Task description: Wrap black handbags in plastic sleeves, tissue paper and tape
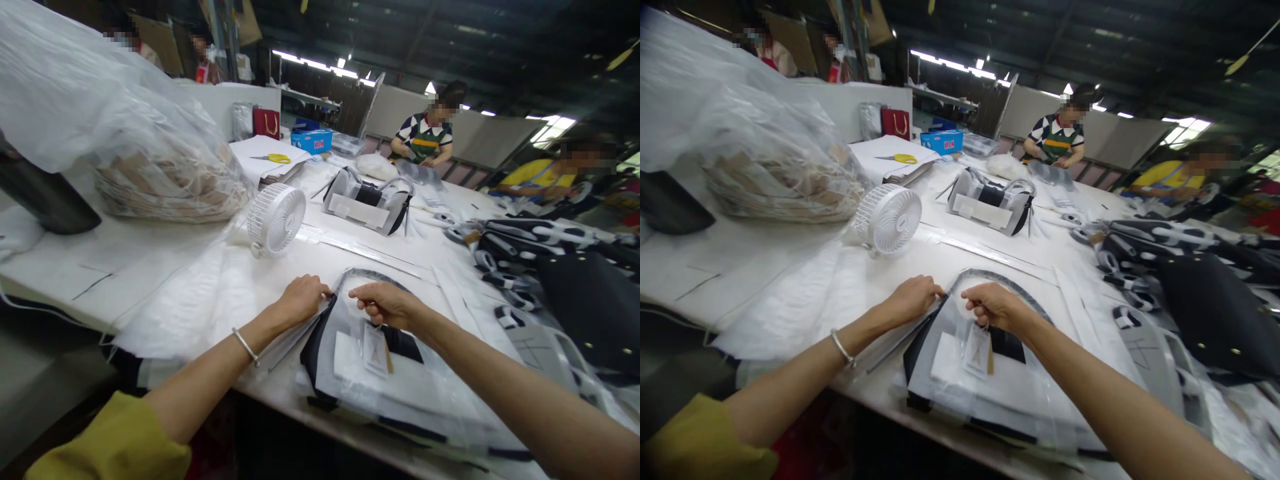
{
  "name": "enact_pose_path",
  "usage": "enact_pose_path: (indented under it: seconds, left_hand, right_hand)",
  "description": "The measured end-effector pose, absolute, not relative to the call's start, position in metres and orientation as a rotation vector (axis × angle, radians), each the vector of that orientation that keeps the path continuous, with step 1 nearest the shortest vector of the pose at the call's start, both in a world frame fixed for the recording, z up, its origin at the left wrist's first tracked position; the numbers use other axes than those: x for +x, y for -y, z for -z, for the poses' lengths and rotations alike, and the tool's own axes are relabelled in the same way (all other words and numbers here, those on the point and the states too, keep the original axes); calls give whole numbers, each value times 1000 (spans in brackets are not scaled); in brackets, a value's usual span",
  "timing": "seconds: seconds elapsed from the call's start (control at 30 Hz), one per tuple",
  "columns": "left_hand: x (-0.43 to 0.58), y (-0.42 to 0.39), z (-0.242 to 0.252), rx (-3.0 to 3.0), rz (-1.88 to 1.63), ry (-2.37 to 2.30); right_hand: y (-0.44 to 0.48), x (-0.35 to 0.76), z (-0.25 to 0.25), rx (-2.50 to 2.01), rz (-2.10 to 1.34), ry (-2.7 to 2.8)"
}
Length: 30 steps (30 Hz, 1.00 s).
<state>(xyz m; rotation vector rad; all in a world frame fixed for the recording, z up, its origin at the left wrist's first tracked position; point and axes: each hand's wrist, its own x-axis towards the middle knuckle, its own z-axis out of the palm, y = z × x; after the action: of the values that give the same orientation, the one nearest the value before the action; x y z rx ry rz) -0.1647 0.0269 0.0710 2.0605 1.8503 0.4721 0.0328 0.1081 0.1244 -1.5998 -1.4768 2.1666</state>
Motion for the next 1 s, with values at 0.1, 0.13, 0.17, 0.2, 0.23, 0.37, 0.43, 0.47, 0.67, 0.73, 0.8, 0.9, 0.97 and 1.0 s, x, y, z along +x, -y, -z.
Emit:
enact_pose_path:
  seconds: [0.1, 0.13, 0.17, 0.2, 0.23, 0.37, 0.43, 0.47, 0.67, 0.73, 0.8, 0.9, 0.97, 1.0]
  left_hand:
    - [-159, -31, -64, 2100, -484, -1846]
    - [-158, -31, -62, 2100, -510, -1842]
    - [-158, -31, -59, 2095, -546, -1833]
    - [-158, -32, -57, 2086, -591, -1819]
    - [-158, -32, -55, 2072, -639, -1809]
    - [-157, -33, -51, 2053, -702, -1827]
    - [-157, -33, -51, 2054, -694, -1847]
    - [-156, -33, -52, 2048, -696, -1853]
    - [-158, -34, -52, 1998, -783, -1914]
    - [-158, -34, -52, 1995, -806, -1912]
    - [-158, -33, -54, 1957, -818, -1877]
    - [-160, -32, -58, 1786, -876, -1791]
    - [-164, -31, -61, 1665, -896, -1713]
    - [-166, -31, -62, 1622, -894, -1664]
  right_hand:
    - [-136, 18, -99, -1718, -2295, 1538]
    - [-142, 15, -94, -1730, -2345, 1558]
    - [-146, 12, -89, -1733, -2396, 1577]
    - [-149, 11, -86, -1723, -2445, 1595]
    - [-149, 10, -84, -1699, -2490, 1610]
    - [-144, 10, -82, -1530, -2587, 1640]
    - [-141, 11, -81, -1447, -2607, 1646]
    - [-140, 12, -81, -1401, -2619, 1656]
    - [-138, 11, -77, -1208, -2654, 1665]
    - [-137, 9, -75, -1177, -2659, 1650]
    - [-136, 7, -74, -1151, -2671, 1661]
    - [-135, 5, -76, -1136, -2687, 1684]
    - [-135, 5, -79, -1136, -2687, 1701]
    - [-135, 5, -80, -1141, -2675, 1719]
